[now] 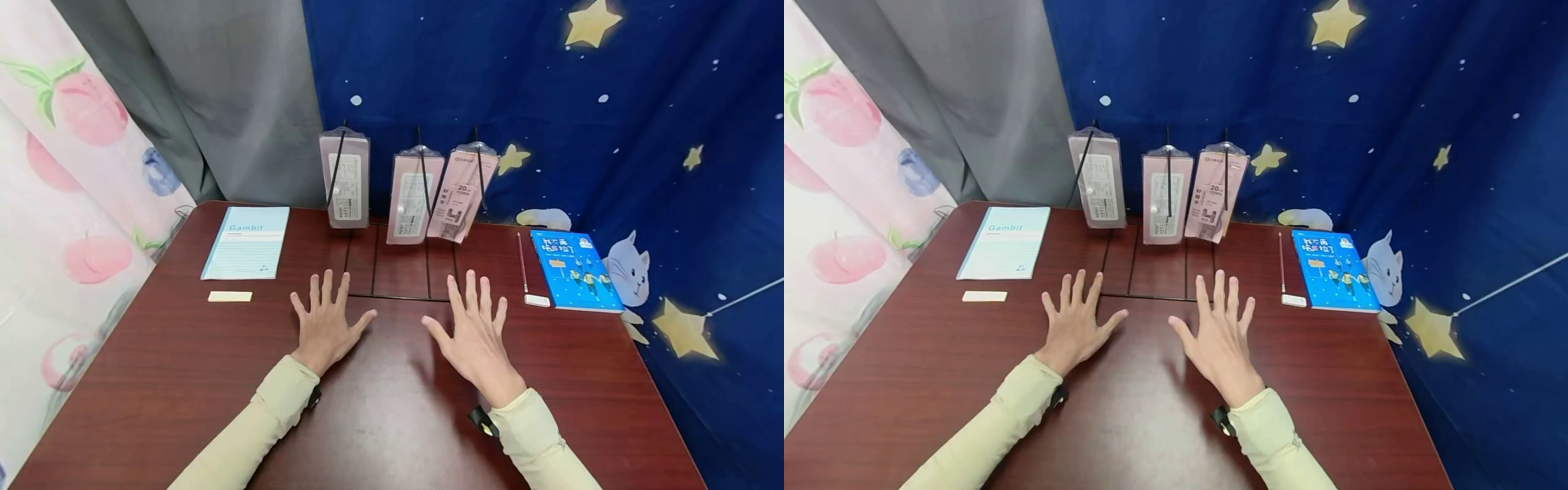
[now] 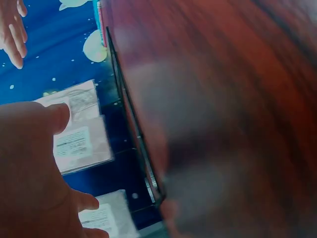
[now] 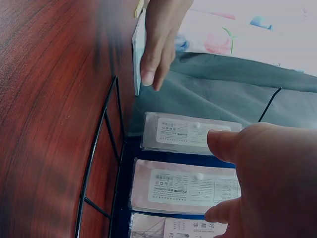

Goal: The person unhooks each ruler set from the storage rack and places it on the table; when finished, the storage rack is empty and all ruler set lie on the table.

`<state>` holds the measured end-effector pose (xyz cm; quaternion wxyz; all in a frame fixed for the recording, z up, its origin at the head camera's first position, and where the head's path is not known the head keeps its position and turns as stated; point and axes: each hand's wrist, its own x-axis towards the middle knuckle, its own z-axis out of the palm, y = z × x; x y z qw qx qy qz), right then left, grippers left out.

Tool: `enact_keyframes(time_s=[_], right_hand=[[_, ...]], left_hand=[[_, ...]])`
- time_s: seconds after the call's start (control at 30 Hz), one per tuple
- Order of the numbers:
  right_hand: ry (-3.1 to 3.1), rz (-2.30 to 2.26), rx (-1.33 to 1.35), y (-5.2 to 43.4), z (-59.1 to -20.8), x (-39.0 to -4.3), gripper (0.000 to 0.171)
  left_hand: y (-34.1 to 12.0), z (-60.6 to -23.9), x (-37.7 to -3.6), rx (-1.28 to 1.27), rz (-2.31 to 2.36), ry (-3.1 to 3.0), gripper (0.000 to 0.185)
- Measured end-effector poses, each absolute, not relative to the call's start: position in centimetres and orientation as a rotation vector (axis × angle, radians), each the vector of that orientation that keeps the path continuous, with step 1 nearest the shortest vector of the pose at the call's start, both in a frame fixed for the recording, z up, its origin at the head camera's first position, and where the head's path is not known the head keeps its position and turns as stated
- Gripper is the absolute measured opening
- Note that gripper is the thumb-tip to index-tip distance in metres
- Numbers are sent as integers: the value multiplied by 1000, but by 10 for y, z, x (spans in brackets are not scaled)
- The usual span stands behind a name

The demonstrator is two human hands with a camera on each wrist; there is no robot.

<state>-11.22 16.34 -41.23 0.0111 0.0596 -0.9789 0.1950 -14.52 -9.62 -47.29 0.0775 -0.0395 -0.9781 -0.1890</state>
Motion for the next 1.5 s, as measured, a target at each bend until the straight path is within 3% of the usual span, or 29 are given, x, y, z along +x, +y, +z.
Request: enact_keyframes(time_s=[0.73, 1.33, 1.5], right_hand=[[-3033, 635, 195, 164, -418, -114, 85], [-3058, 688, 172, 168, -419, -126, 81], [-3006, 849, 145, 173, -420, -142, 72]], left_hand=[[-104, -474, -212, -6, -526, -3264, 91], [-105, -475, -224, 9, -565, -3362, 90], [-107, -480, -218, 13, -573, -3377, 90]])
